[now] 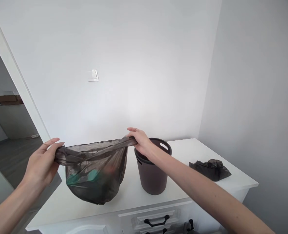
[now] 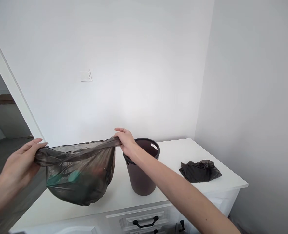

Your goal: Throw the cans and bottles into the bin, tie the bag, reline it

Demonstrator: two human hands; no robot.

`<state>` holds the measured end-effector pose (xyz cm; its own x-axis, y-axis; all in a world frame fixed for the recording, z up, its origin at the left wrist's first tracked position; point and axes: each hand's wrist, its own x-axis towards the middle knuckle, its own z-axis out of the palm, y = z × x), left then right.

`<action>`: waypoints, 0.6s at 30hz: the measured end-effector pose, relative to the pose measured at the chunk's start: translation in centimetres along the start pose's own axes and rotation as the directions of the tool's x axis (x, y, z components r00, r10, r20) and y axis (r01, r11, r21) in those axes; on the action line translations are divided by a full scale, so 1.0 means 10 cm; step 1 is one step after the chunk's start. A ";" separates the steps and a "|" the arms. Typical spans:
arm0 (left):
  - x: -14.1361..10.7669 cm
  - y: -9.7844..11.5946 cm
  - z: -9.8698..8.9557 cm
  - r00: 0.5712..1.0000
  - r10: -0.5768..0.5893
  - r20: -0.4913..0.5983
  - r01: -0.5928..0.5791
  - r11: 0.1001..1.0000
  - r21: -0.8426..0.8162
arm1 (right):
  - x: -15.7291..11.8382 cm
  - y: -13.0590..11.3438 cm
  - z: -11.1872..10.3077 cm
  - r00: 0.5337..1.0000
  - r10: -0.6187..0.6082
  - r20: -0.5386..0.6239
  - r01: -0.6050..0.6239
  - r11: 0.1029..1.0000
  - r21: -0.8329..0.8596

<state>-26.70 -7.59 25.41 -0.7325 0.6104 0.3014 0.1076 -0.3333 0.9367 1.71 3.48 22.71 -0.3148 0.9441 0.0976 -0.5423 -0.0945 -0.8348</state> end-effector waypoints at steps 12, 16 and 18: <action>-0.11 -0.41 0.17 0.986 -0.157 0.051 0.156 0.987 0.031 | 0.01 0.86 -0.23 0.843 -0.501 0.195 0.518 0.660 -0.544; -0.22 -0.40 0.30 0.975 -0.198 0.097 0.196 0.980 0.029 | 0.12 0.78 -0.49 0.839 -0.500 0.214 0.515 0.605 -0.607; -0.26 -0.41 0.37 0.969 -0.209 0.134 0.207 0.978 0.030 | 0.17 0.70 -0.62 0.851 -0.490 0.188 0.493 0.625 -0.605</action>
<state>-22.77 -5.14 21.41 -0.6417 0.7575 0.1202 -0.0257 -0.1779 0.9837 2.17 6.42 13.66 -0.1488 0.7905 0.5941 -0.0229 0.5979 -0.8013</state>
